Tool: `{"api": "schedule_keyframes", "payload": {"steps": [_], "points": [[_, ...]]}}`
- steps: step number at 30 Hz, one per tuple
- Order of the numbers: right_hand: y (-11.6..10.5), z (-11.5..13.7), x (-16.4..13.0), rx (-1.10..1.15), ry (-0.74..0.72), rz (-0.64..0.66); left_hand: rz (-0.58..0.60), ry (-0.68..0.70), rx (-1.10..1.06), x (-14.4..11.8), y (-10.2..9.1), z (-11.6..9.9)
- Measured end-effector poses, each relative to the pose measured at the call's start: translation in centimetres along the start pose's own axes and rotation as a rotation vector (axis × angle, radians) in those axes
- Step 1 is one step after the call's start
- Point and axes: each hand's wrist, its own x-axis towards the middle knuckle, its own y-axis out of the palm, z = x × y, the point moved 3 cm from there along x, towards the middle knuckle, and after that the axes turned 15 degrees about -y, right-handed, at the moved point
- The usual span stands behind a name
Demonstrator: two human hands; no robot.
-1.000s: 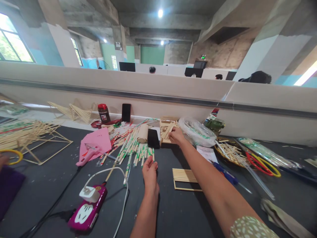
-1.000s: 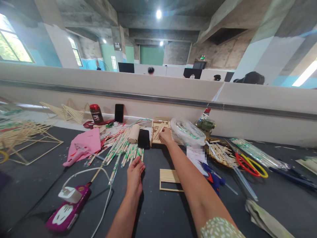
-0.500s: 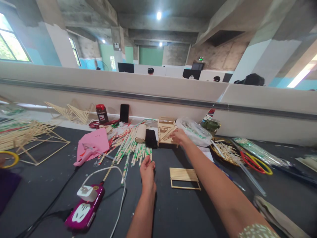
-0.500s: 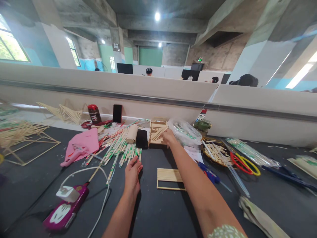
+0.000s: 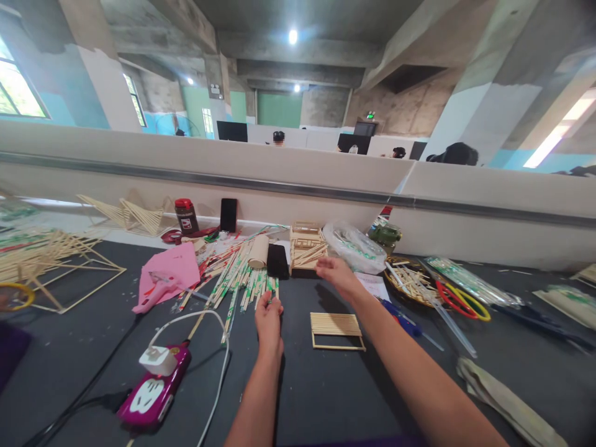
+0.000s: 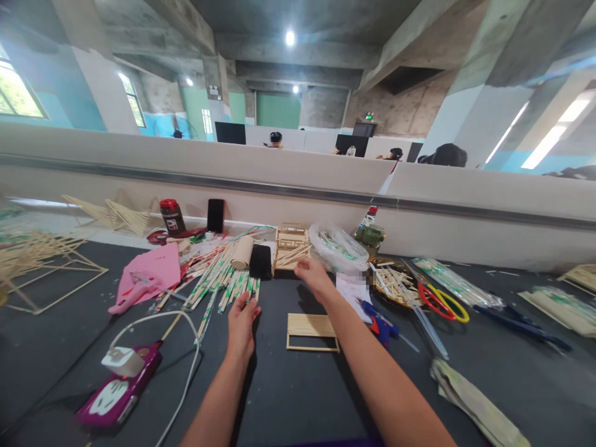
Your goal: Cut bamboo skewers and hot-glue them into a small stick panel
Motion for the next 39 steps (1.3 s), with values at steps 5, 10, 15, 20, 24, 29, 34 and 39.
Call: {"api": "schedule_keyframes", "payload": {"steps": [5,10,15,20,24,29,34,39], "points": [[4.0,0.8,-5.7,0.065,0.010,0.254,-0.012,0.152,0.080,1.5,-0.6,-0.5],[6.4,1.9,-9.9,0.189,-0.006,0.270,-0.032,0.243,0.157,2.3,-1.5,-1.2],[5.3,1.4,-11.3,0.305,0.052,0.120,-0.061,0.265,0.061,1.6,-1.6,-2.3],[4.6,0.5,-11.7,0.384,0.095,0.067,-0.172,0.518,0.101,-1.2,-2.5,-5.3],[5.0,-0.2,-11.9,0.395,0.117,0.089,-0.311,0.925,0.290,-5.4,-2.6,-7.6],[6.0,-0.7,-12.3,0.489,0.166,0.179,-0.124,1.342,0.593,-10.9,-0.2,-6.3],[5.3,0.5,-12.0,0.716,0.212,0.151,0.340,1.560,0.746,-14.6,2.0,-2.3],[2.6,1.9,-11.0,0.790,0.140,0.011,0.514,1.434,0.801,-14.9,2.9,-0.9]]}}
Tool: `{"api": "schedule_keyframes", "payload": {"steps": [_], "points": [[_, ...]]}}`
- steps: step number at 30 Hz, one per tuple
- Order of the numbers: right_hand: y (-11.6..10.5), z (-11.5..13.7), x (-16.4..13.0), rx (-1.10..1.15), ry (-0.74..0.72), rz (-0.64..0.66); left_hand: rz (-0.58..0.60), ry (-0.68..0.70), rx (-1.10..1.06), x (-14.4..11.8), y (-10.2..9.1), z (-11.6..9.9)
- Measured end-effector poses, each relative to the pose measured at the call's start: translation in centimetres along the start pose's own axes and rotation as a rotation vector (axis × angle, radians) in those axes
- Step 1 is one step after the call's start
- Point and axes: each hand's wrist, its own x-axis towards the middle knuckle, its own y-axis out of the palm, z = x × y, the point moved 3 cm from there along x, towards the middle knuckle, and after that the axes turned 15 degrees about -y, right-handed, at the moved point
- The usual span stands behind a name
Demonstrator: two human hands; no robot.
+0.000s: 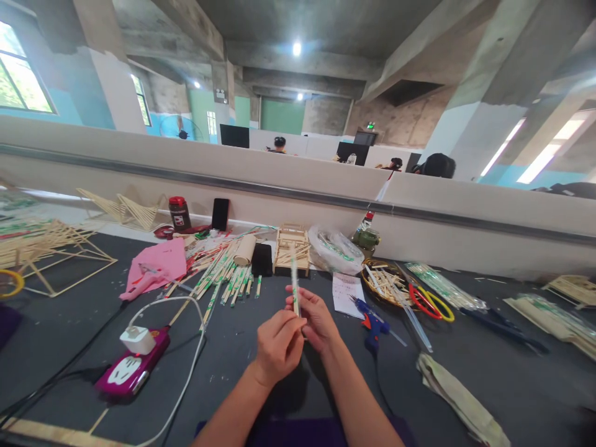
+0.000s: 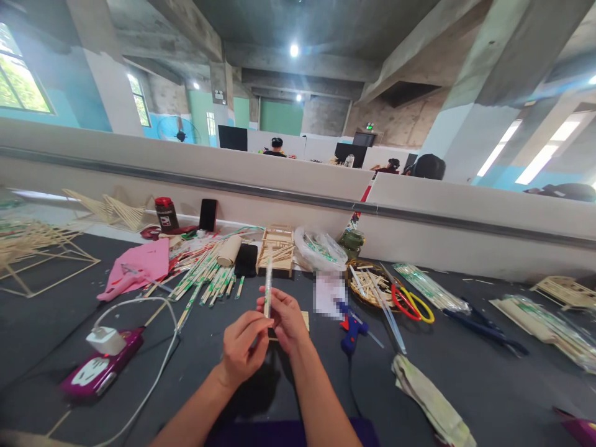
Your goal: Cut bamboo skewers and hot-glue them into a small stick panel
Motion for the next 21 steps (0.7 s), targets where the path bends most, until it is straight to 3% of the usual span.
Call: {"api": "schedule_keyframes", "payload": {"steps": [4,8,13,16,21], "points": [[-0.6,1.3,0.1,0.001,-0.099,-0.001,-0.002,-0.193,-0.038,0.4,0.2,1.4],[-0.5,1.5,-0.2,-0.159,-0.254,0.036,0.002,-0.328,-0.090,0.5,0.4,2.5],[0.2,-0.1,-0.6,-0.407,-0.330,0.069,-0.149,-0.499,-0.135,0.7,-0.8,3.3],[0.9,-2.0,-1.0,-0.597,-0.363,0.171,-0.213,-0.575,-0.183,0.8,-1.6,3.8],[1.5,-4.2,-1.9,-1.105,-0.433,0.431,-0.194,-0.728,-0.265,0.3,-1.5,4.3]]}}
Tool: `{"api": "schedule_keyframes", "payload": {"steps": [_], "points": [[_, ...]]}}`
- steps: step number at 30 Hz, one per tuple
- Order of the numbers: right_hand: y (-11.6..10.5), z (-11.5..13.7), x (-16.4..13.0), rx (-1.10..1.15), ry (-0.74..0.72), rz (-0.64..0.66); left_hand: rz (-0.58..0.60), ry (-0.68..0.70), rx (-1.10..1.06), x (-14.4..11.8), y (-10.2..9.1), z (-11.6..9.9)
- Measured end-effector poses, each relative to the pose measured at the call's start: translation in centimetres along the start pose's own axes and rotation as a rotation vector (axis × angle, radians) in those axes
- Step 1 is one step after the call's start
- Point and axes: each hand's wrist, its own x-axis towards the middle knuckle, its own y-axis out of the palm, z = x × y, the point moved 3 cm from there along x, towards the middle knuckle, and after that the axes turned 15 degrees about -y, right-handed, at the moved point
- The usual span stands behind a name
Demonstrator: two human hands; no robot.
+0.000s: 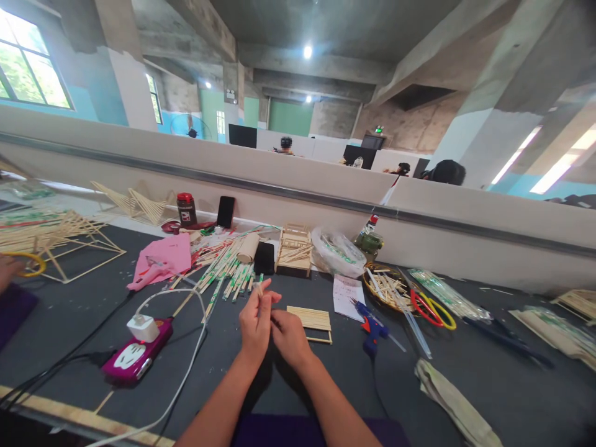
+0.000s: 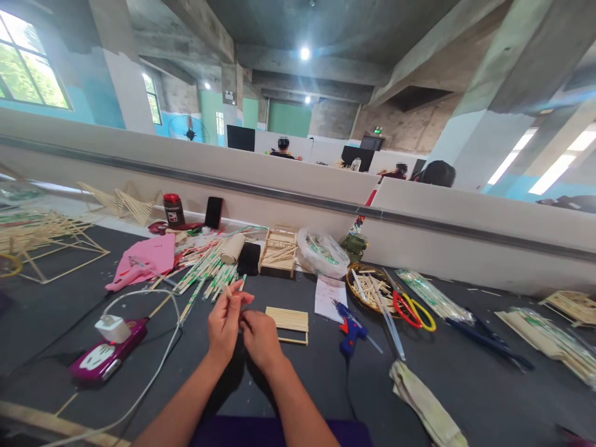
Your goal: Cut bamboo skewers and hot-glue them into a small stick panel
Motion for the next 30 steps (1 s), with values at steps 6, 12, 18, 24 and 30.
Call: {"api": "schedule_keyframes", "payload": {"steps": [6,12,18,24,30], "points": [[0.1,-0.8,-0.2,-0.056,0.069,0.060,0.030,-0.037,-0.016,-0.4,0.6,0.5],[0.4,-1.3,-0.4,-0.105,0.086,0.078,0.065,-0.047,0.138,0.0,1.1,1.5],[-3.2,0.1,0.6,-0.093,0.001,-0.090,0.028,0.012,0.270,0.4,1.2,2.5],[-7.2,0.1,0.9,0.140,0.104,-0.432,0.119,0.227,0.444,-0.1,2.4,2.7],[-7.4,-0.7,0.7,0.291,0.145,-0.478,0.133,0.308,0.588,-0.4,2.6,2.4]]}}
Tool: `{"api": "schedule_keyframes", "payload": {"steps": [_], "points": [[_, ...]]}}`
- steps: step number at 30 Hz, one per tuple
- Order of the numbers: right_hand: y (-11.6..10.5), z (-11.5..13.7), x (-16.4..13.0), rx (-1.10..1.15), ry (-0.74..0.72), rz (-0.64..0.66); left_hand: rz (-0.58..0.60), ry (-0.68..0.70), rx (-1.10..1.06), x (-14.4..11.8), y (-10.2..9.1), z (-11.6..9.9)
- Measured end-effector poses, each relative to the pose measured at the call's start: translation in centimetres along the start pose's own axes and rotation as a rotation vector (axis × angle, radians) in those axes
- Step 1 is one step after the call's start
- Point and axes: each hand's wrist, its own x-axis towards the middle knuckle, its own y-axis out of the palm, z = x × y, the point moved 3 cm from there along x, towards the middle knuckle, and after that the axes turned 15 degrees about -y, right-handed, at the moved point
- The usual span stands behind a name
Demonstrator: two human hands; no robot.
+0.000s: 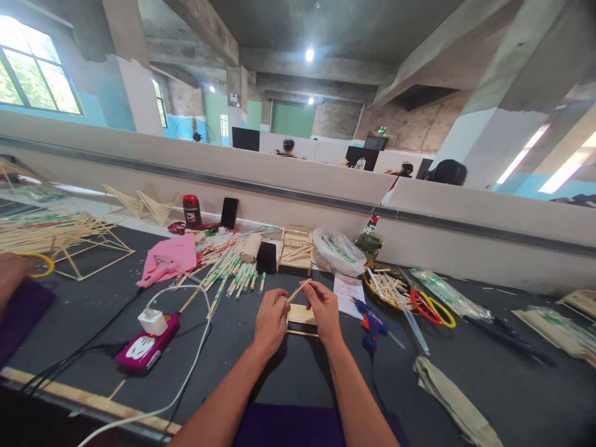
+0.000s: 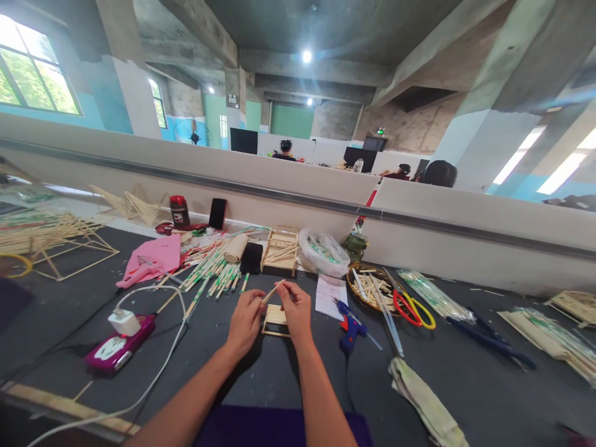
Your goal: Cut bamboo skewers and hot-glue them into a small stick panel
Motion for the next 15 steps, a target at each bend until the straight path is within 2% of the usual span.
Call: {"api": "schedule_keyframes", "payload": {"steps": [4,7,11,13,15], "points": [[-0.1,0.6,-0.1,0.039,-0.024,-0.009,0.007,0.052,0.076,0.1,-0.3,-0.1],[-0.4,1.1,0.0,0.019,-0.095,-0.104,0.028,0.061,0.131,0.1,0.0,-0.3],[-1.7,1.0,0.5,-0.002,-0.146,-0.325,0.067,0.057,0.154,-0.1,0.2,-0.6],[-3.4,0.8,0.9,0.024,-0.141,-0.472,0.082,0.055,0.140,-0.1,0.1,-0.5],[-6.0,0.8,1.3,0.085,-0.139,-0.646,0.094,0.034,0.097,-0.1,0.0,-0.1]]}}
